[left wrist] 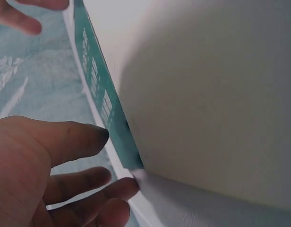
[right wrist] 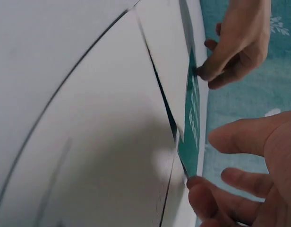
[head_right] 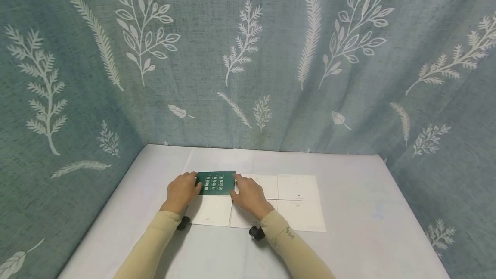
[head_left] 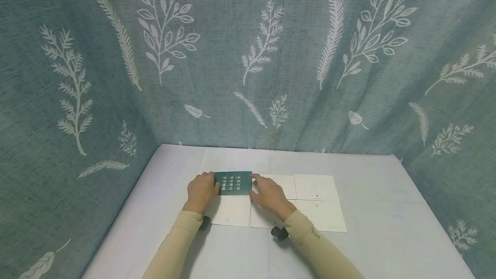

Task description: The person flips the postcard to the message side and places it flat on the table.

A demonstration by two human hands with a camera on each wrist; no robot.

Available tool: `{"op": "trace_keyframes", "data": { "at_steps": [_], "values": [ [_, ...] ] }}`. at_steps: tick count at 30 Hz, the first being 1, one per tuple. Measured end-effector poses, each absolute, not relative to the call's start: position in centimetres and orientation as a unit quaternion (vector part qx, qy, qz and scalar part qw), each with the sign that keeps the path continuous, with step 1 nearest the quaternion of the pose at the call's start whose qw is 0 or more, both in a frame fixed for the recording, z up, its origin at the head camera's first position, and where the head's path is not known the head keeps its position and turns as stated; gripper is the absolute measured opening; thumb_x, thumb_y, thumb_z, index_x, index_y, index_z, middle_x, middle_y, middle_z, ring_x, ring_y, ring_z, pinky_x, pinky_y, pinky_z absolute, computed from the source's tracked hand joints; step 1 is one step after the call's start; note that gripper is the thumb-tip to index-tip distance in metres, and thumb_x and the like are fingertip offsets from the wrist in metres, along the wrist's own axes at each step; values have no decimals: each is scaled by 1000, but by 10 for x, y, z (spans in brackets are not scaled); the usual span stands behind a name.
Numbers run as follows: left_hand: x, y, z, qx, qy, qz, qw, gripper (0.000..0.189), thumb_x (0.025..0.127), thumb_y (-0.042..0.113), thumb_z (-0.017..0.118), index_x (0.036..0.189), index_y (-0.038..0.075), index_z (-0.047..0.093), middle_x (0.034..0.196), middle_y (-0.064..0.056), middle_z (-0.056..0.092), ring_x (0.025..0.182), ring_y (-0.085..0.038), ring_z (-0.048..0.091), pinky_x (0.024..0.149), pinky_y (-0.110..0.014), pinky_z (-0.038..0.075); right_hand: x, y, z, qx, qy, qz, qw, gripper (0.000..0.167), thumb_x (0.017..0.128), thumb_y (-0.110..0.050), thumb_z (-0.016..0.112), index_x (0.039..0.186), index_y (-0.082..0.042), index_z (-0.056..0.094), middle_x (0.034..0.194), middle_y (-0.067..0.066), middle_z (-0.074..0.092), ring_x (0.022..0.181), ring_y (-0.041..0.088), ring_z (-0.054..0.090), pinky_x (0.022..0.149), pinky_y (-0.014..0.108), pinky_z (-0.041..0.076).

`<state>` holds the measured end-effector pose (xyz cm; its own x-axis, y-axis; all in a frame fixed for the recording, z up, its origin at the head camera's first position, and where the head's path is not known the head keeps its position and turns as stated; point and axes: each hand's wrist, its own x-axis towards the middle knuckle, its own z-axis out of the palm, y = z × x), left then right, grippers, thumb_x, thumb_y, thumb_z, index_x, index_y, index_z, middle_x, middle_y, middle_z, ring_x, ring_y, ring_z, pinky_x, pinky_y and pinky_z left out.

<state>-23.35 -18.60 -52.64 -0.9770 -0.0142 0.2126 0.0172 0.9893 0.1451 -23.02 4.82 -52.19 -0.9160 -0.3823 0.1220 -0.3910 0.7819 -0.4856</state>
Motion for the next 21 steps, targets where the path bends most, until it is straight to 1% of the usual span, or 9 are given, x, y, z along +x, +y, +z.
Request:
{"op": "trace_keyframes", "data": {
  "at_steps": [8, 13, 16, 21],
  "values": [
    [-231, -183, -524, 9, -990, -82, 112, 38, 90, 26, 76, 110, -6, 70, 87, -17, 70, 73, -28, 69, 63, -42, 58, -231, 36, -521, 165, -948, 270, -5, 54, 94, -26, 69, 142, -7, 54, 123, 10, 70, 112, 30, 66, 92, 46, 54],
    [-231, -180, -525, 8, -989, -97, 108, 38, 90, 25, 76, 111, -6, 70, 90, -17, 71, 77, -29, 70, 66, -42, 59, -231, 33, -522, 159, -948, 275, -15, 54, 93, -26, 68, 142, -7, 55, 122, 11, 69, 112, 30, 66, 92, 46, 53],
    [-231, -180, -525, 19, -988, -117, 100, 41, 90, 26, 75, 115, -6, 69, 96, -19, 71, 82, -31, 71, 70, -44, 59, -232, 32, -523, 157, -949, 272, -19, 55, 93, -27, 69, 142, -8, 55, 123, 10, 69, 113, 30, 66, 92, 46, 53],
    [-232, -184, -525, 54, -978, -187, 74, 48, 92, 27, 72, 127, -4, 64, 108, -20, 69, 98, -35, 70, 82, -50, 57, -234, 32, -525, 155, -951, 267, -22, 55, 93, -29, 69, 142, -8, 54, 124, 9, 69, 114, 28, 65, 93, 46, 53]
  ]
}}
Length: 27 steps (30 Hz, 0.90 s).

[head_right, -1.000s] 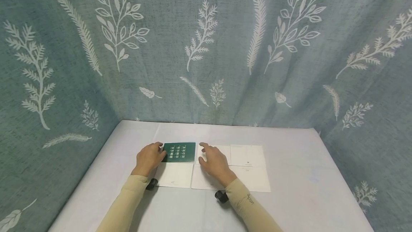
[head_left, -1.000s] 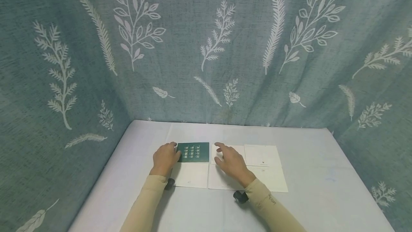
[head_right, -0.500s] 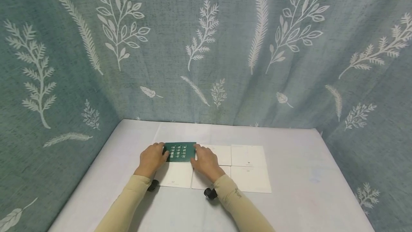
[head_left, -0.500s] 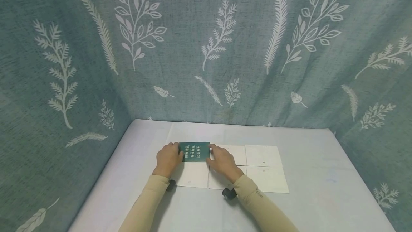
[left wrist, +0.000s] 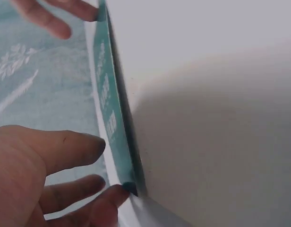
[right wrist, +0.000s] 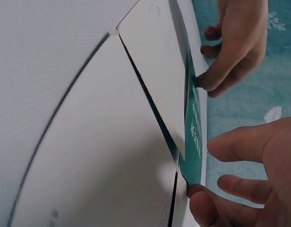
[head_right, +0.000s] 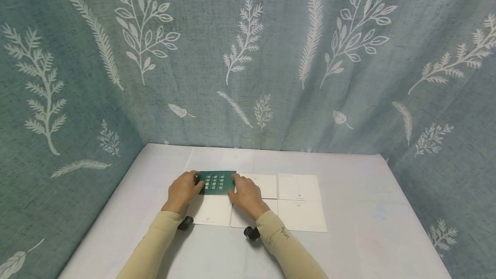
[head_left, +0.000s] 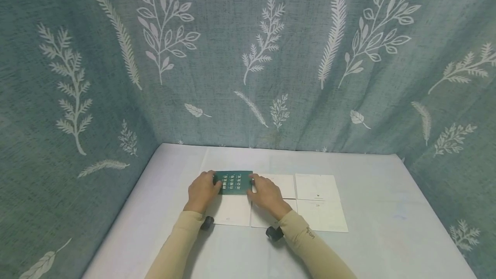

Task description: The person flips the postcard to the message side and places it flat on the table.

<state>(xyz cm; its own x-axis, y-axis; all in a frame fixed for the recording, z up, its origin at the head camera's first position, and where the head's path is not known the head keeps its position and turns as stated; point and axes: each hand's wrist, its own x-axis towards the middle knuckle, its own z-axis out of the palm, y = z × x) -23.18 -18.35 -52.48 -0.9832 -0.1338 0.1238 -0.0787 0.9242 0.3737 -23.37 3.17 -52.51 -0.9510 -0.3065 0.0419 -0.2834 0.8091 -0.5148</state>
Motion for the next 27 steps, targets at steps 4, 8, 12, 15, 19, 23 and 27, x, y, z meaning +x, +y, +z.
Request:
{"op": "trace_keyframes", "data": {
  "at_steps": [4, 8, 12, 15, 19, 23, 27],
  "values": [
    [-233, -191, -527, 62, -961, -264, 52, 49, 94, 24, 69, 133, -4, 60, 117, -21, 68, 109, -38, 66, 91, -53, 53, -234, 33, -526, -151, 951, -268, 23, 55, 94, -29, 68, 142, -8, 54, 125, 9, 69, 115, 29, 65, 94, 46, 53],
    [-235, -200, -530, 78, -927, -364, 41, 48, 96, 21, 65, 138, 0, 57, 125, -18, 65, 118, -38, 61, 99, -55, 47, -233, 34, -525, -150, 950, -274, 20, 53, 93, -28, 68, 141, -8, 55, 123, 10, 70, 114, 29, 65, 94, 46, 53],
    [-236, -204, -528, 94, -892, -440, 48, 45, 99, 24, 61, 139, 4, 57, 128, -16, 62, 114, -35, 62, 96, -52, 50, -233, 35, -525, -147, 946, -288, 11, 50, 93, -26, 69, 139, -8, 57, 121, 10, 71, 110, 29, 67, 90, 46, 54],
    [-237, -205, -526, 108, -878, -462, 57, 43, 100, 27, 59, 139, 8, 58, 129, -15, 62, 108, -30, 62, 91, -47, 51, -232, 33, -525, -141, 941, -307, 4, 48, 92, -24, 68, 137, -9, 58, 120, 9, 71, 107, 28, 68, 86, 44, 55],
    [-236, -205, -521, 124, -865, -481, 67, 41, 101, 29, 58, 137, 11, 61, 129, -12, 62, 104, -26, 57, 87, -41, 48, -232, 32, -523, -133, 932, -336, -12, 46, 92, -23, 68, 136, -9, 59, 120, 9, 71, 99, 24, 69, 78, 40, 55],
    [-233, -203, -515, 120, -851, -505, 75, 40, 100, 29, 59, 137, 14, 61, 127, -10, 62, 98, -23, 54, 80, -36, 45, -233, 34, -523, -115, 922, -370, -22, 47, 93, -24, 68, 137, -11, 59, 122, 7, 71, 74, 12, 62, 62, 31, 50],
    [-228, -202, -511, 105, -844, -518, 89, 39, 99, 28, 62, 137, 18, 61, 122, -10, 64, 90, -22, 54, 73, -33, 45, -232, 37, -524, -97, 899, -426, -23, 48, 94, -24, 66, 139, -11, 57, 123, 7, 70, 69, 8, 59, 60, 29, 48]
  ]
}}
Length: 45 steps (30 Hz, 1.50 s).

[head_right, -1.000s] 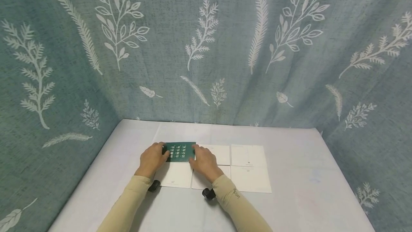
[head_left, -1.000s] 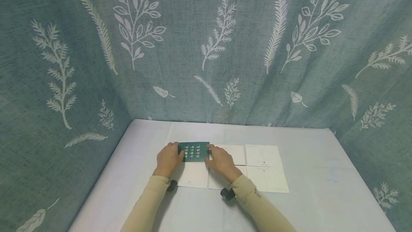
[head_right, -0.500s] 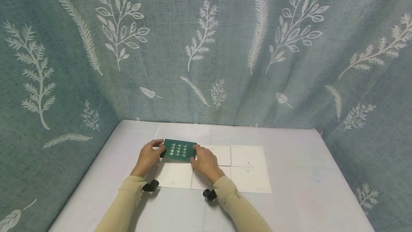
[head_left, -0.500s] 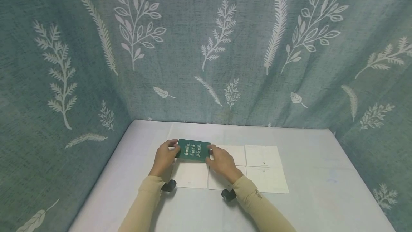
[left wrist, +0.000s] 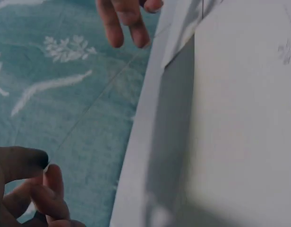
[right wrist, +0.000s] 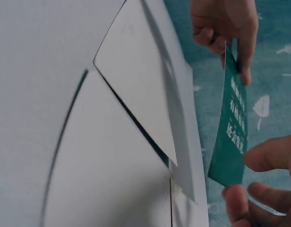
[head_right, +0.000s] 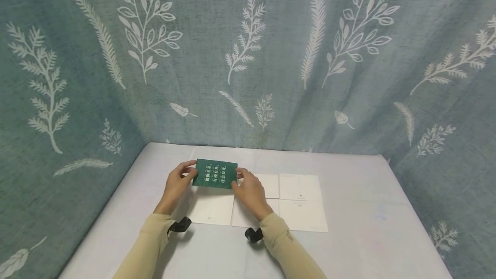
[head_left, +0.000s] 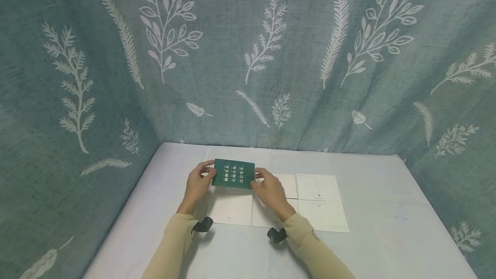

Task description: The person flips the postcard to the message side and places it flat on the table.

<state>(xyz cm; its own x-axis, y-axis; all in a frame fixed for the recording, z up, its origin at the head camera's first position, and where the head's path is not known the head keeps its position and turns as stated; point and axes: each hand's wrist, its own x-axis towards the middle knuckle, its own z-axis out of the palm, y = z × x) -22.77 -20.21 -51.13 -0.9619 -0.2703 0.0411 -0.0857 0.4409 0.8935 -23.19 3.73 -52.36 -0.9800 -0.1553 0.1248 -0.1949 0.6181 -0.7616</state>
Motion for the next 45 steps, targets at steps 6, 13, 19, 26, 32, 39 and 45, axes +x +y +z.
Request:
{"op": "trace_keyframes", "data": {
  "at_steps": [6, 13, 19, 26, 32, 39, 45],
  "values": [
    [-220, -195, -506, 89, -844, -517, 113, 37, 99, 26, 64, 135, 20, 62, 115, -9, 68, 81, -20, 54, 67, -31, 43, -225, 50, -519, 80, -855, 513, 19, 49, 98, -23, 64, 144, -11, 54, 122, 5, 69, 82, 11, 65, 64, 31, 51],
    [-212, -181, -501, 60, -841, -519, 141, 39, 97, 23, 68, 134, 16, 62, 105, -9, 71, 67, -16, 50, 56, -25, 39, -217, 66, -510, 43, -839, 542, 26, 48, 97, -28, 66, 142, -13, 56, 117, 1, 67, 85, 13, 64, 64, 31, 51],
    [-203, -174, -503, 61, -843, -516, 135, 40, 97, 37, 69, 129, 13, 68, 105, -7, 71, 72, -16, 51, 61, -28, 41, -211, 78, -506, 36, -825, 564, 16, 49, 97, -33, 67, 140, -10, 59, 112, 4, 65, 84, 16, 62, 68, 32, 49],
    [-187, -164, -500, 32, -842, -524, 126, 36, 95, 41, 71, 117, 13, 74, 101, -4, 71, 70, -18, 51, 59, -27, 42, -200, 94, -504, 8, -792, 611, -15, 34, 98, -34, 67, 124, -11, 70, 109, 5, 67, 94, 28, 64, 77, 34, 50],
    [-173, -157, -494, 20, -860, -499, 103, 26, 95, 32, 72, 113, 13, 74, 98, -2, 70, 71, -17, 52, 60, -27, 42, -187, 105, -507, 13, -800, 599, -14, 32, 97, -35, 68, 118, -11, 71, 106, 2, 68, 90, 21, 63, 77, 33, 50],
    [-161, -153, -505, 18, -873, -483, 64, 21, 95, 26, 71, 109, 12, 75, 92, 2, 69, 73, -16, 53, 63, -29, 43, -175, 116, -515, 44, -820, 571, -10, 30, 97, -32, 69, 115, -8, 71, 103, 2, 68, 86, 17, 61, 74, 30, 50],
    [-158, -149, -511, 15, -875, -482, 42, 23, 95, 31, 70, 107, 12, 76, 92, 4, 69, 77, -15, 54, 69, -32, 44, -173, 123, -517, 41, -832, 552, -18, 28, 96, -31, 70, 114, -10, 72, 105, 1, 69, 88, 15, 62, 77, 32, 51]
  ]
}}
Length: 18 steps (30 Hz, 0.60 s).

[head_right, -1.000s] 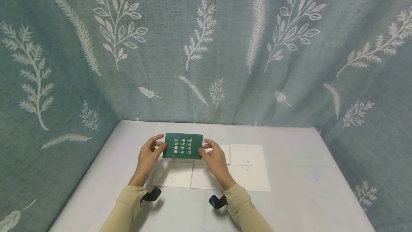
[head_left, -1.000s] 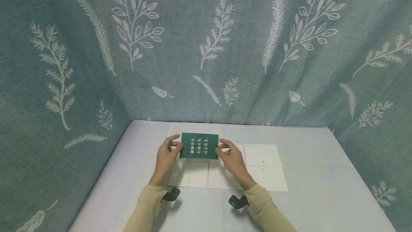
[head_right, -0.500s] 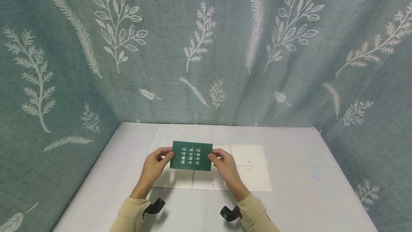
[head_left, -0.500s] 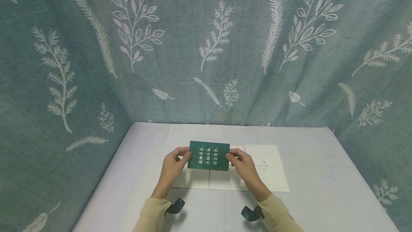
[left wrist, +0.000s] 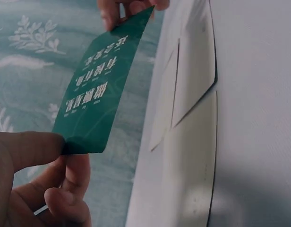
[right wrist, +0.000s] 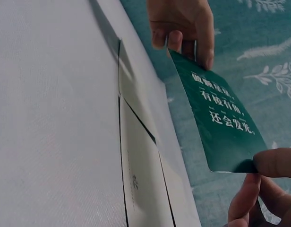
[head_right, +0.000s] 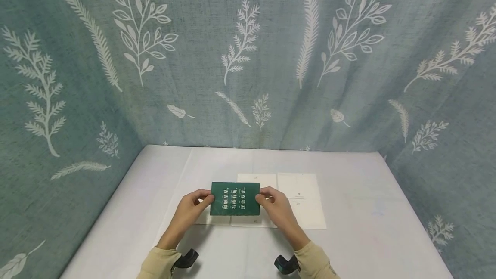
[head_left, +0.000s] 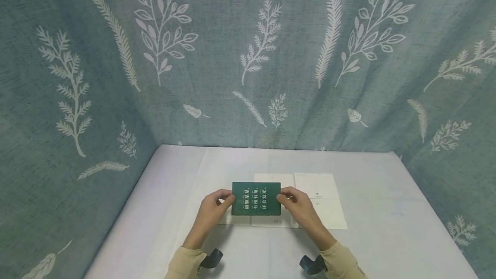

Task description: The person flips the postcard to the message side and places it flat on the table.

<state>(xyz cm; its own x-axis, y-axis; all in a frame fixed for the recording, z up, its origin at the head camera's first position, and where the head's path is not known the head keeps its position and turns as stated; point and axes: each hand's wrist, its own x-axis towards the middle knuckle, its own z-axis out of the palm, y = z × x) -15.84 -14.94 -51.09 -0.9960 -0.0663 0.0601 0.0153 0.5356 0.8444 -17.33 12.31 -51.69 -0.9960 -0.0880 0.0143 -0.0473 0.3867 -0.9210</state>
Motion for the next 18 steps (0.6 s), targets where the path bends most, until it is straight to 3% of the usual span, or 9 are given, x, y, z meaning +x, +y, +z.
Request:
{"op": "trace_keyframes", "data": {
  "at_steps": [11, 18],
  "values": [
    [-153, -147, -509, 9, -880, -473, 40, 22, 95, 34, 70, 103, 14, 75, 89, 4, 68, 75, -15, 54, 69, -32, 44, -169, 129, -514, -52, 842, -536, 13, 21, 95, -32, 72, 106, -15, 74, 98, -3, 70, 85, 15, 58, 72, 33, 46],
    [-147, -146, -510, 7, -865, -501, 22, 26, 96, 34, 69, 106, 11, 74, 69, 5, 66, 67, -15, 55, 59, -27, 40, -163, 137, -513, -86, 834, -543, 38, 24, 97, -32, 70, 110, -13, 71, 71, 1, 69, 60, 11, 46, 59, 26, 35]
  ]
}}
